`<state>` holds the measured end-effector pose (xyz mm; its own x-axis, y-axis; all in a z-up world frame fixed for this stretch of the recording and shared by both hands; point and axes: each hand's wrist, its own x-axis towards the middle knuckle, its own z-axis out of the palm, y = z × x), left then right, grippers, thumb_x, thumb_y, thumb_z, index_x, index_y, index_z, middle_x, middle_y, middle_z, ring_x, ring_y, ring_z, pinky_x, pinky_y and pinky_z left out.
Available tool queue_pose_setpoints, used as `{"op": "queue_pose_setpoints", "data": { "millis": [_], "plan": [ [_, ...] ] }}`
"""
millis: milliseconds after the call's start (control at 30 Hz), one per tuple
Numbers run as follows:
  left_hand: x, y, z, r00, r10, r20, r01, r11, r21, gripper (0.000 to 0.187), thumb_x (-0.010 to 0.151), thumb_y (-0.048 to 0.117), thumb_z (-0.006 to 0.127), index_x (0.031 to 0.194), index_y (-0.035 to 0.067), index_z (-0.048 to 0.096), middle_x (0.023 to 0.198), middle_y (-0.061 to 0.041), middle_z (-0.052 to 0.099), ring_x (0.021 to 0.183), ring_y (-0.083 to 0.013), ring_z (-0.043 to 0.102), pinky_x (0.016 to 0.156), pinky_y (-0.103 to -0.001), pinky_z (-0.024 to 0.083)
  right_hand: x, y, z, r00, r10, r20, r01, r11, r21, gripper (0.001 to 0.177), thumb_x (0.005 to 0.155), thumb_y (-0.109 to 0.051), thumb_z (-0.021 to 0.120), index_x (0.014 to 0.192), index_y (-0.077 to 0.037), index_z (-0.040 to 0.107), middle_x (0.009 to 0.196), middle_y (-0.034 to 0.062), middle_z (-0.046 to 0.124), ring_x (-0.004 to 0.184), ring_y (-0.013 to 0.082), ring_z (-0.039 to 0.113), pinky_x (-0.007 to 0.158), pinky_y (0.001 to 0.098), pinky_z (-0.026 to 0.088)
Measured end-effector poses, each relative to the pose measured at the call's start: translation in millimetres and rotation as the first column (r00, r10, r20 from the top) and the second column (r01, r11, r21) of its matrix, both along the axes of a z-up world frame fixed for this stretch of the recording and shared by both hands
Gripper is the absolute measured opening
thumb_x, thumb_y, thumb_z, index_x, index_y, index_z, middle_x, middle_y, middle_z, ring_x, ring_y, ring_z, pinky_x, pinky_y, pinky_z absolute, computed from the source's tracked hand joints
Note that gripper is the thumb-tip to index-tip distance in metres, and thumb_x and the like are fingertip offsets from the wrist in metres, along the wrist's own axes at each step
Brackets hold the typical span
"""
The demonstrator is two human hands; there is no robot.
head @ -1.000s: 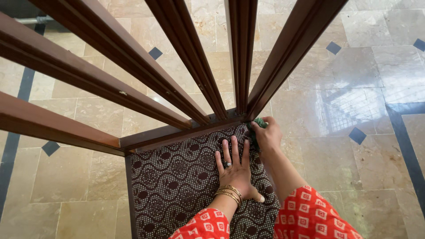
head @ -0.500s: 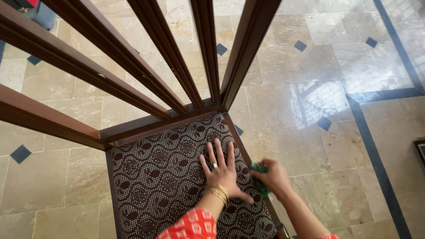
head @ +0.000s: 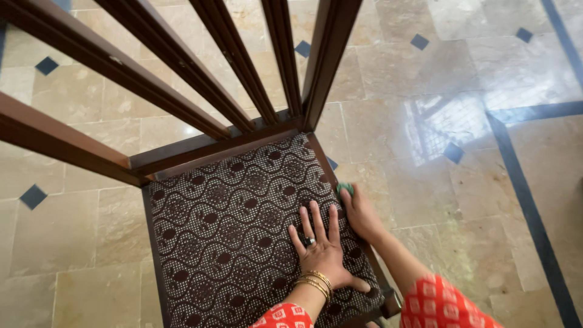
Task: The person wipes the wooden frame, slats, seat, and legs of a chair with a green cloth after applying liquid from a spray bottle.
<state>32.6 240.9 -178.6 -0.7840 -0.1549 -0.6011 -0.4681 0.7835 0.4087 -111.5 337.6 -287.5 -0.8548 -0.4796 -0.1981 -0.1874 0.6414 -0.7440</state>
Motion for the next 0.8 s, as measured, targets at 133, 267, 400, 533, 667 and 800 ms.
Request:
{"op": "queue_pose_setpoints", "data": {
  "millis": [133, 267, 400, 533, 667, 800],
  "plan": [
    [2.9, 0.8, -12.1, 0.999, -0.003, -0.047, 0.004, 1.000, 0.009, 0.184, 0.039, 0.086, 0.087, 0.158, 0.008, -0.030, 0.162, -0.032, -0.037, 0.145, -0.0488, -0.041, 0.109, -0.073, -0.022, -62.2, -79.5, 11.6, 0.992, 0.063, 0.108, -0.062, 0.998, -0.012, 0.043, 0.107, -0.040, 0.043, 0.127, -0.003, 0.050, 0.111, 0.0301, 0.068, 0.104, 0.0453, 0.065, 0.087, 0.0502, 0.050],
    [3.7, 2.6, -17.1, 0.998, 0.001, -0.056, -0.003, 1.000, -0.022, 0.184, 0.039, 0.086, 0.087, 0.158, 0.010, -0.031, 0.161, -0.032, -0.039, 0.143, -0.0492, -0.042, 0.108, -0.072, -0.024, -77.0, -106.1, 21.9, 0.937, 0.035, 0.348, 0.023, 0.987, -0.162, 0.045, 0.105, -0.041, 0.043, 0.128, -0.003, 0.047, 0.114, 0.0307, 0.068, 0.106, 0.0433, 0.068, 0.086, 0.0489, 0.054],
    [-4.1, 4.0, -7.1, 0.999, -0.001, 0.040, 0.002, 0.999, -0.037, 0.186, 0.038, 0.084, 0.089, 0.158, 0.011, -0.032, 0.160, -0.032, -0.040, 0.144, -0.0501, -0.041, 0.110, -0.071, -0.023, -40.2, -57.4, -1.3, 0.996, 0.079, 0.040, -0.072, 0.986, -0.149, 0.050, 0.106, -0.037, 0.050, 0.138, -0.002, 0.035, 0.118, 0.0374, 0.060, 0.109, 0.0502, 0.061, 0.086, 0.0525, 0.051],
    [-1.4, 6.9, 0.3, 0.997, 0.058, -0.051, -0.063, 0.992, -0.105, 0.186, 0.034, 0.081, 0.092, 0.160, 0.015, -0.027, 0.162, -0.030, -0.035, 0.148, -0.0457, -0.035, 0.113, -0.068, -0.020, 35.9, 47.4, -4.9, 0.992, 0.085, 0.088, -0.078, 0.994, -0.074, 0.031, 0.102, -0.021, 0.055, 0.128, -0.007, 0.046, 0.116, 0.0326, 0.062, 0.105, 0.0456, 0.064, 0.087, 0.0493, 0.052],
    [1.5, 12.3, 4.6, 0.997, 0.065, -0.040, -0.069, 0.992, -0.102, 0.183, 0.035, 0.078, 0.093, 0.161, 0.015, -0.024, 0.164, -0.028, -0.032, 0.150, -0.0458, -0.032, 0.114, -0.068, -0.019, 79.0, 106.4, 16.2, 0.977, 0.209, 0.040, -0.197, 0.960, -0.200, 0.047, 0.094, -0.001, 0.054, 0.141, -0.006, 0.045, 0.145, 0.0286, 0.048, 0.139, 0.0429, 0.046, 0.108, 0.0467, 0.040],
    [-1.5, 11.9, 5.2, 0.997, 0.067, -0.028, -0.069, 0.993, -0.098, 0.182, 0.036, 0.078, 0.094, 0.160, 0.015, -0.024, 0.164, -0.028, -0.033, 0.149, -0.0462, -0.034, 0.114, -0.068, -0.021, 45.0, 78.2, 27.6, 0.932, 0.315, 0.181, -0.299, 0.948, -0.112, 0.048, 0.098, -0.003, 0.052, 0.144, -0.011, 0.045, 0.157, 0.0189, 0.044, 0.143, 0.0357, 0.046, 0.111, 0.0413, 0.043]
  ]
}}
